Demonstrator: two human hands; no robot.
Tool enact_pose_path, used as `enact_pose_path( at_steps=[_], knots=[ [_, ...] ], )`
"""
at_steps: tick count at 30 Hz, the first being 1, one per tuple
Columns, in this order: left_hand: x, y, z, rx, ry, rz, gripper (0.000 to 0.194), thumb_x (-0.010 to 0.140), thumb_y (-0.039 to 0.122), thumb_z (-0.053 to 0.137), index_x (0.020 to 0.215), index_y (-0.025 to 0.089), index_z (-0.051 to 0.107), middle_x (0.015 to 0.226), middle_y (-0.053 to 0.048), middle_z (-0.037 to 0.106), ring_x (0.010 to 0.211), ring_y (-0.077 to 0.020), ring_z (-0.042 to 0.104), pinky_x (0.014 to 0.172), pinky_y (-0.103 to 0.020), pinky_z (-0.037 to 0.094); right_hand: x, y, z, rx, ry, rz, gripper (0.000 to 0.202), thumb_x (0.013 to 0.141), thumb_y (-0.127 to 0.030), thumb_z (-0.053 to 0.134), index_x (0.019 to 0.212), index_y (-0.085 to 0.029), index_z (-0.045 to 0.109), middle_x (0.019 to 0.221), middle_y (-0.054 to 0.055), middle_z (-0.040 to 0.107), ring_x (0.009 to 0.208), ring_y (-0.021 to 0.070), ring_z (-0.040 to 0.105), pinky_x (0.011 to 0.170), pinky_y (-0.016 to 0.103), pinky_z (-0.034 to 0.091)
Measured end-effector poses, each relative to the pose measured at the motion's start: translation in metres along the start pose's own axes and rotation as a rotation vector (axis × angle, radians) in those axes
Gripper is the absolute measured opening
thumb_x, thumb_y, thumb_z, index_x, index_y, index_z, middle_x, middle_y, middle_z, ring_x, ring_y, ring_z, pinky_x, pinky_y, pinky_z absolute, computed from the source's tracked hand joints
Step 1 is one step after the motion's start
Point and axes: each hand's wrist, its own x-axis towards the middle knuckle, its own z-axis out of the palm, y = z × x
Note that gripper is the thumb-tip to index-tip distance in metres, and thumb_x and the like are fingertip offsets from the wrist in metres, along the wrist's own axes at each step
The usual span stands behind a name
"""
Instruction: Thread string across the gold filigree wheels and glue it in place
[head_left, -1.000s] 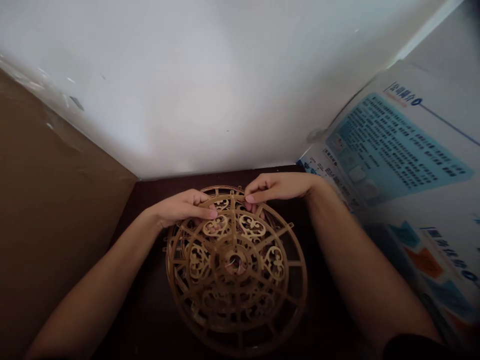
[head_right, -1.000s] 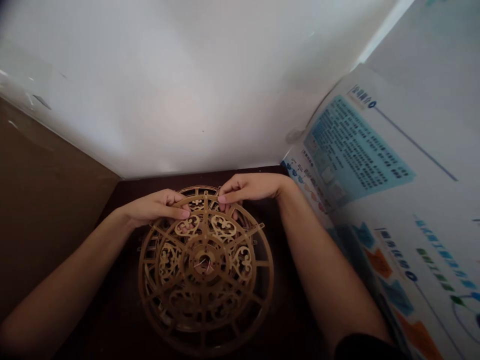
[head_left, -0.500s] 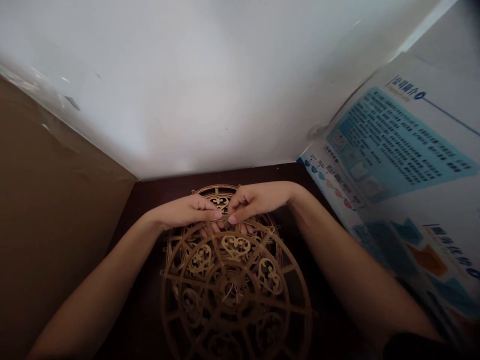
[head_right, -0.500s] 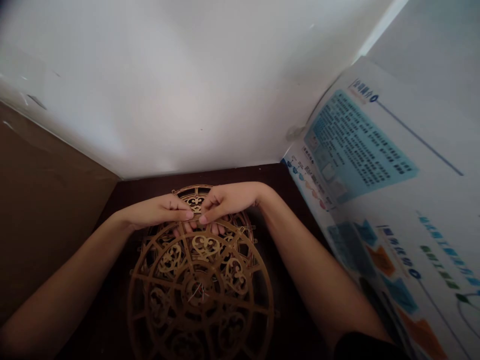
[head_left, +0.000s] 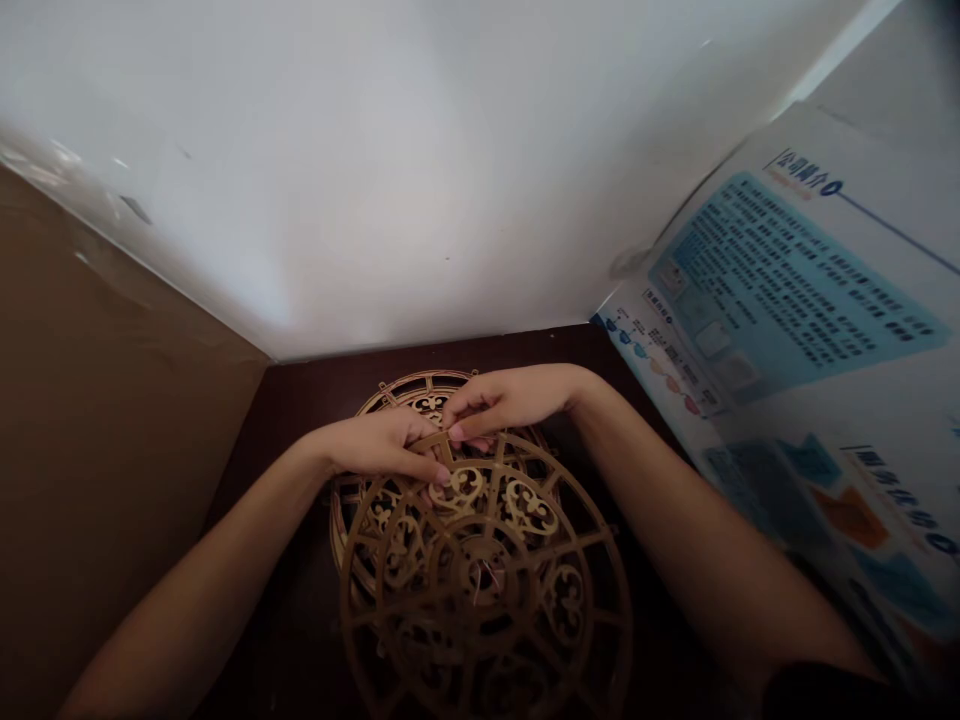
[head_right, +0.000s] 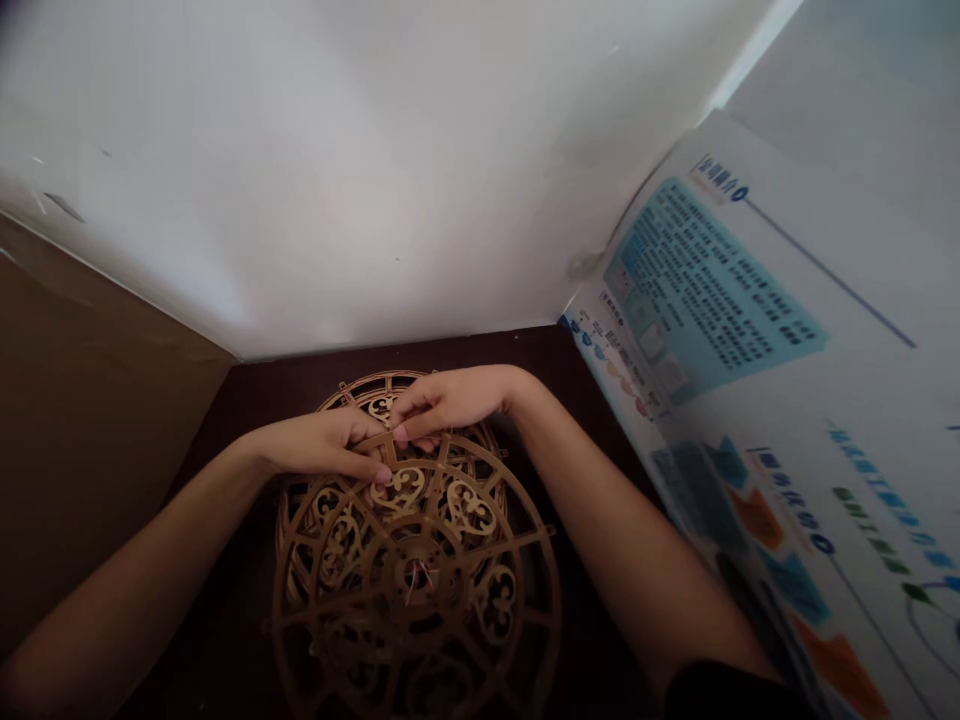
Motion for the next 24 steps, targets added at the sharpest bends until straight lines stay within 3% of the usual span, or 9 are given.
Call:
enact_pose_path(
  at_steps=[4, 10, 16, 20, 24],
  knots=[
    [0.0, -0.004, -0.002, -0.071, -0.049, -0.017, 0.025, 0.09, 0.044, 0.083, 0.087, 0.019, 0.079, 0.079, -0.003, 0.079, 0.067, -0.013, 0.07, 0.07, -0.023, 0.055, -0.004, 0.007, -0.001, 0.069, -0.056, 0.081, 0.047, 0.087, -0.056, 0.083, 0.107, -0.016, 0.069, 0.092, 0.003, 0.077, 0.081, 0.0145, 0.07, 0.08, 0.029, 0.053],
    [-0.001, -0.005, -0.004, -0.111, -0.056, -0.019, 0.024, 0.09, 0.042, 0.084, 0.087, 0.018, 0.079, 0.078, -0.003, 0.08, 0.065, -0.0124, 0.07, 0.068, -0.022, 0.056, -0.003, 0.007, 0.001, 0.076, -0.089, 0.151, 0.058, 0.073, -0.052, 0.094, 0.107, -0.016, 0.065, 0.083, -0.001, 0.075, 0.072, 0.0136, 0.068, 0.068, 0.026, 0.052],
    [0.001, -0.007, -0.004, -0.149, -0.05, -0.037, 0.023, 0.087, 0.04, 0.086, 0.089, 0.018, 0.08, 0.078, -0.003, 0.08, 0.065, -0.013, 0.072, 0.069, -0.023, 0.057, 0.0, -0.005, 0.007, 0.01, -0.084, 0.133, 0.047, 0.086, -0.054, 0.083, 0.105, -0.015, 0.063, 0.076, -0.004, 0.067, 0.063, 0.0111, 0.06, 0.059, 0.024, 0.046],
    [0.001, -0.01, -0.007, -0.117, -0.073, -0.02, 0.025, 0.088, 0.041, 0.084, 0.09, 0.017, 0.08, 0.078, -0.003, 0.08, 0.066, -0.0135, 0.072, 0.071, -0.023, 0.058, 0.001, -0.008, 0.01, -0.065, -0.06, 0.059, 0.038, 0.088, -0.047, 0.082, 0.096, -0.015, 0.064, 0.071, -0.006, 0.057, 0.063, 0.0091, 0.051, 0.057, 0.022, 0.039],
    [0.001, -0.012, -0.01, -0.101, -0.1, 0.024, 0.023, 0.09, 0.039, 0.084, 0.088, 0.016, 0.081, 0.077, -0.003, 0.079, 0.064, -0.013, 0.071, 0.07, -0.023, 0.057, 0.003, -0.008, 0.012, -0.109, -0.036, 0.021, 0.035, 0.09, -0.046, 0.08, 0.098, -0.014, 0.066, 0.074, -0.004, 0.059, 0.065, 0.01, 0.053, 0.058, 0.023, 0.041]
  ],
)
